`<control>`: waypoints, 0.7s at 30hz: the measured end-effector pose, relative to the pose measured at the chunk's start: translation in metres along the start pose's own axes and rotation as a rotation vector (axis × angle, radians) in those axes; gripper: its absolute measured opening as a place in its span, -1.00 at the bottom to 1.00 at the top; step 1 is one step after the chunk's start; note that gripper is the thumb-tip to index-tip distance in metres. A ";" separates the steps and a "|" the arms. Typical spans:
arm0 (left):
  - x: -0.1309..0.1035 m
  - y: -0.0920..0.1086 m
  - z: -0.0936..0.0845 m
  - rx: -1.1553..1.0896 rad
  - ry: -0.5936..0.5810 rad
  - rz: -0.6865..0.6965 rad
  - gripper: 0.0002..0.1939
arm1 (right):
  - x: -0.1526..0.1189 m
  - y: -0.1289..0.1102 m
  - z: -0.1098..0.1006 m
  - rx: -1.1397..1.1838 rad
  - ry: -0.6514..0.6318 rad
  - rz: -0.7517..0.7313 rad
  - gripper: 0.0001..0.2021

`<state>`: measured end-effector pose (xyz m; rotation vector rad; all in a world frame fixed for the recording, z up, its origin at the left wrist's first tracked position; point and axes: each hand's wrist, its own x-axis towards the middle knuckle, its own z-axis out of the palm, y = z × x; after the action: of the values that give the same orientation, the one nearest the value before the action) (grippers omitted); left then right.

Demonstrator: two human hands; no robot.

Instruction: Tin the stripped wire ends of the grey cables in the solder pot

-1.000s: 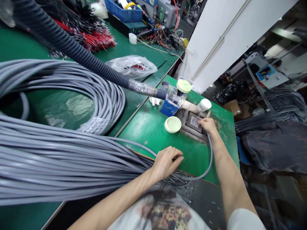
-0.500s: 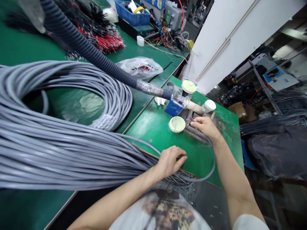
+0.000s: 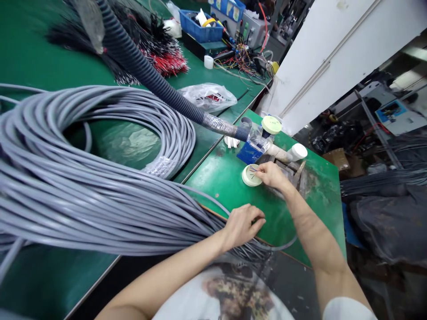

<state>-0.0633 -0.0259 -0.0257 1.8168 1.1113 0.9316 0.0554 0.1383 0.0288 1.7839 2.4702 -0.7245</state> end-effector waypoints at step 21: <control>0.000 -0.005 0.006 -0.005 0.000 -0.020 -0.83 | -0.042 0.138 -0.033 0.215 0.255 0.309 -0.67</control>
<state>-0.0598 -0.0258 -0.0331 1.7984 1.1238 0.9224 0.2027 0.1468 0.0196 2.4033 2.2394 -0.8061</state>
